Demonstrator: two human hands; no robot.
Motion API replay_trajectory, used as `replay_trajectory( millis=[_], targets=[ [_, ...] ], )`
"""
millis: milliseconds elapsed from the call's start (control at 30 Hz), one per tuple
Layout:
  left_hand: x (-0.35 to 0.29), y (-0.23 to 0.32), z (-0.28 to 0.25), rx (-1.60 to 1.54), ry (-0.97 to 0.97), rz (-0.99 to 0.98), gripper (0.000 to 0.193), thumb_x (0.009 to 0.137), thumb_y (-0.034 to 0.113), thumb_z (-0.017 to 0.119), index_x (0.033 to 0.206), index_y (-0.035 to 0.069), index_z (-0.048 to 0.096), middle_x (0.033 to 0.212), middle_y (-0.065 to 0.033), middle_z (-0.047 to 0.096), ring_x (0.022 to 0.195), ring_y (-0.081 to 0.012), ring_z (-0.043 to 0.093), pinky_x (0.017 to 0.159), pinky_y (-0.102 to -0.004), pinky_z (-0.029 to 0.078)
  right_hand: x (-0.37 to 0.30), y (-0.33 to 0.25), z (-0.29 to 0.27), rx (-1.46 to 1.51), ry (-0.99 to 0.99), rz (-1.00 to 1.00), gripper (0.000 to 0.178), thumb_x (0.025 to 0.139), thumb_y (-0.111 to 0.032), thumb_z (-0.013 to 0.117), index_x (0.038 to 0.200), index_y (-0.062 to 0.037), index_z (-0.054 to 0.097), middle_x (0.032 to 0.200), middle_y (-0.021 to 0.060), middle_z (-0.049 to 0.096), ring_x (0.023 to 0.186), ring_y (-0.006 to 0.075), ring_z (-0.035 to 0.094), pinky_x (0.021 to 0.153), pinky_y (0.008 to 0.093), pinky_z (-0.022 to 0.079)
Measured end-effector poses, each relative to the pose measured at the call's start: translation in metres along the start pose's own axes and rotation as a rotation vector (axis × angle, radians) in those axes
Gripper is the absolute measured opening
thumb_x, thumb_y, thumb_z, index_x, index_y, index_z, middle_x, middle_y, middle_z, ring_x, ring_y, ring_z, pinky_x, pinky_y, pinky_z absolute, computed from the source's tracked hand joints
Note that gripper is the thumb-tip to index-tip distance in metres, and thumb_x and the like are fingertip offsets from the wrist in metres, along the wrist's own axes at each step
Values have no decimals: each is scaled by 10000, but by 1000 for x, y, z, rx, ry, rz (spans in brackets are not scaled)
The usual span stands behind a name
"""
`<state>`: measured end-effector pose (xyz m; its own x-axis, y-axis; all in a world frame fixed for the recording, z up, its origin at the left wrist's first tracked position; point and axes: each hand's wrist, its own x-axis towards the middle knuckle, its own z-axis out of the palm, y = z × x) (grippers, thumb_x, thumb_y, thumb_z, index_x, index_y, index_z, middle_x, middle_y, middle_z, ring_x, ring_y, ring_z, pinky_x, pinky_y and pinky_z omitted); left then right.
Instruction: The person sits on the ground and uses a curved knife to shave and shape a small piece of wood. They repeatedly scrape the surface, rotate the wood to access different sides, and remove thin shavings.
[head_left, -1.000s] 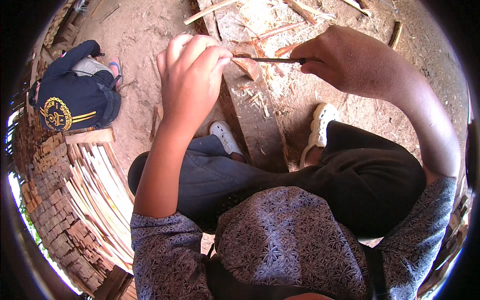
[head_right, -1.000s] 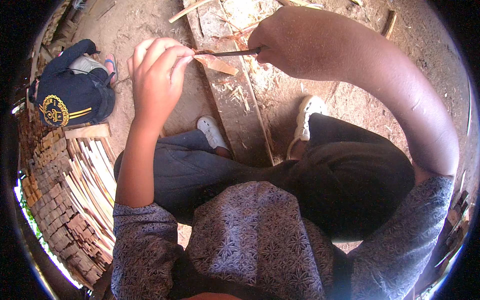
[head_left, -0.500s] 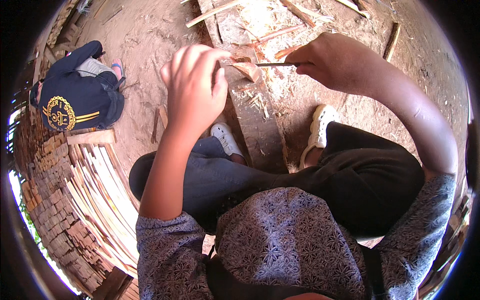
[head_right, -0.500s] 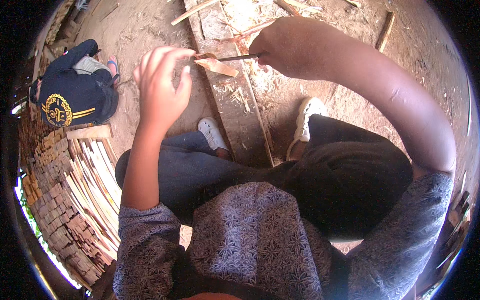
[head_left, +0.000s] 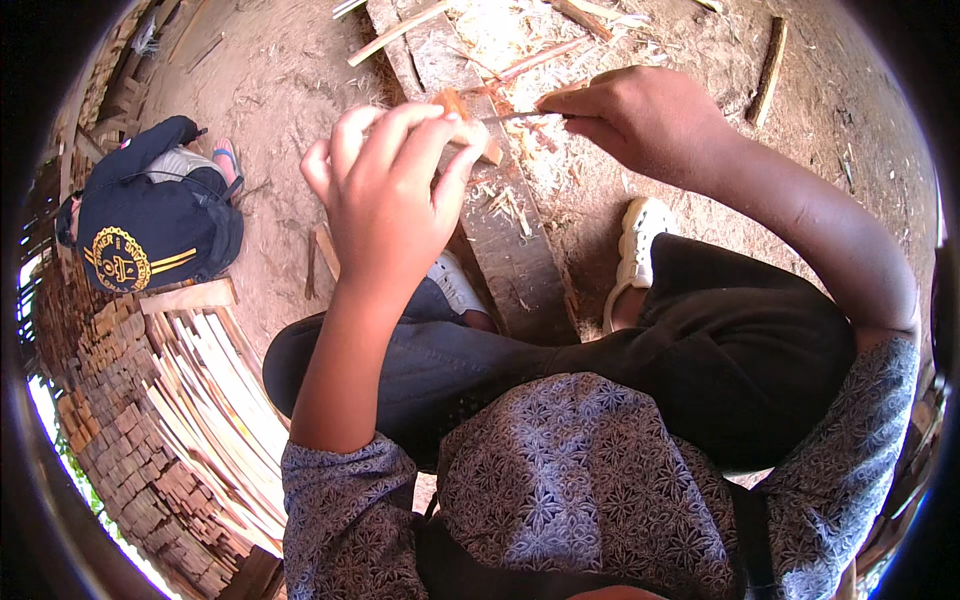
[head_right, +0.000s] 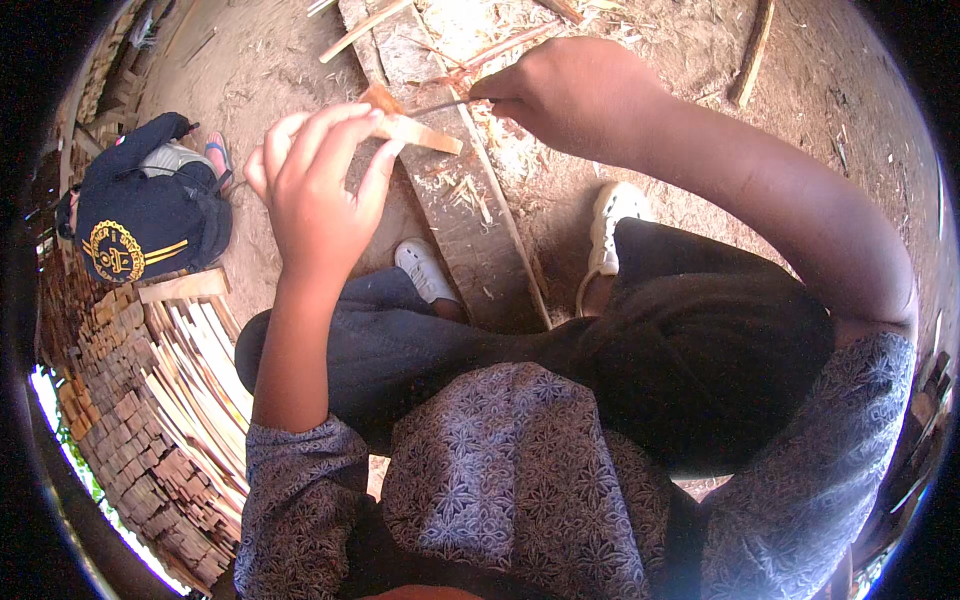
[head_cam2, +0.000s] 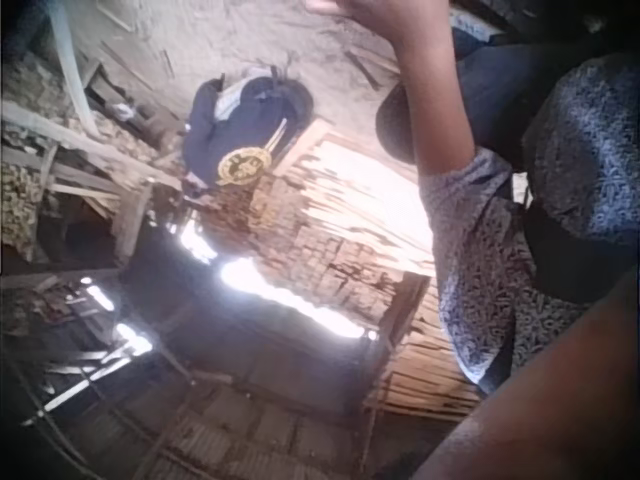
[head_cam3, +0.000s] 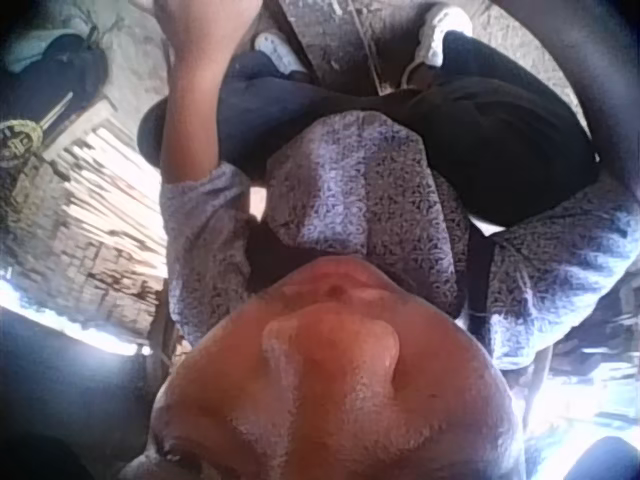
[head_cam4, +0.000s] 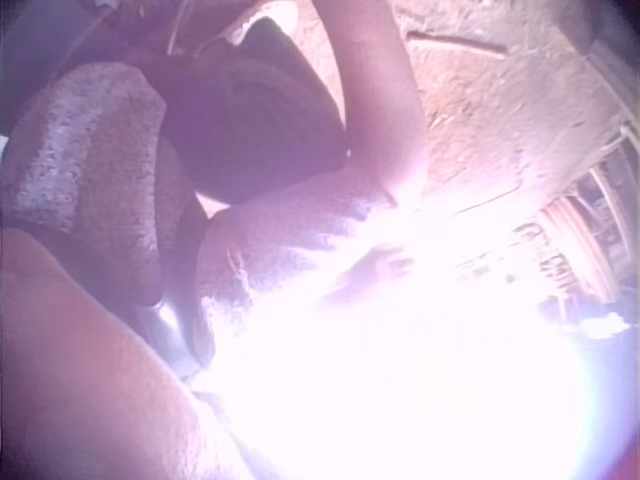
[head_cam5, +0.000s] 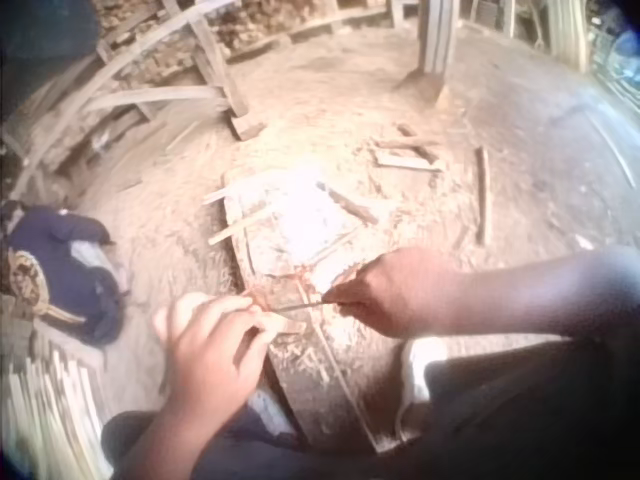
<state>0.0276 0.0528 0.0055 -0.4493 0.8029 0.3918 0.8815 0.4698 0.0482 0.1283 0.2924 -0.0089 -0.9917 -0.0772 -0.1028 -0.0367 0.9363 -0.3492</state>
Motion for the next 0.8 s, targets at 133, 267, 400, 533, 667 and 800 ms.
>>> replay_trajectory(
  millis=[133, 267, 400, 533, 667, 800],
  targets=[
    [-11, 0, -7, -32, -38, -11, 178, 801, 246, 779, 967, 218, 720, 1102, 72, 700, 1132, -221, 563, 986, -438, 300, -4, -1, -13, 218, -244, -20, 279, 994, -226, 562, 1225, -133, 686, 887, 152, 722, 876, 320, 718, 816, 432, 567],
    [-29, -2, -28, -10, -192, 12, 220, 781, 192, 780, 993, 178, 721, 1246, 70, 699, 1243, -268, 535, 1064, -435, 265, -12, -23, -35, 395, -454, 34, 324, 970, -121, 531, 1267, -69, 652, 818, 197, 701, 819, 328, 715, 798, 436, 564],
    [-34, 3, -31, -21, -234, 58, 195, 806, 235, 786, 988, 198, 728, 1239, 81, 704, 1260, -274, 526, 1061, -472, 231, -24, -32, -22, 325, -244, -163, 404, 899, -23, 549, 1300, -26, 600, 748, 219, 693, 750, 314, 733, 707, 429, 592],
    [-40, 12, -33, -5, -235, 82, 178, 815, 283, 789, 964, 203, 734, 1234, 86, 708, 1265, -272, 526, 1038, -465, 230, -27, -48, -25, 353, -368, -92, 468, 895, 2, 565, 1361, -39, 532, 797, 239, 710, 789, 321, 750, 699, 411, 614],
    [-44, 16, -31, -25, -218, 81, 168, 820, 275, 785, 950, 186, 727, 1224, 52, 718, 1255, -279, 538, 1031, -462, 237, -23, -47, -20, 253, -508, -45, 475, 894, -1, 580, 1363, -46, 523, 845, 239, 715, 810, 353, 744, 716, 436, 608],
    [-47, 12, -32, 7, -213, 37, 157, 834, 268, 772, 949, 177, 716, 1218, 27, 724, 1242, -267, 551, 1027, -456, 246, -11, -47, -11, 51, -436, -119, 480, 896, -12, 593, 1368, -61, 522, 866, 233, 718, 839, 363, 740, 727, 447, 603]
  ],
)
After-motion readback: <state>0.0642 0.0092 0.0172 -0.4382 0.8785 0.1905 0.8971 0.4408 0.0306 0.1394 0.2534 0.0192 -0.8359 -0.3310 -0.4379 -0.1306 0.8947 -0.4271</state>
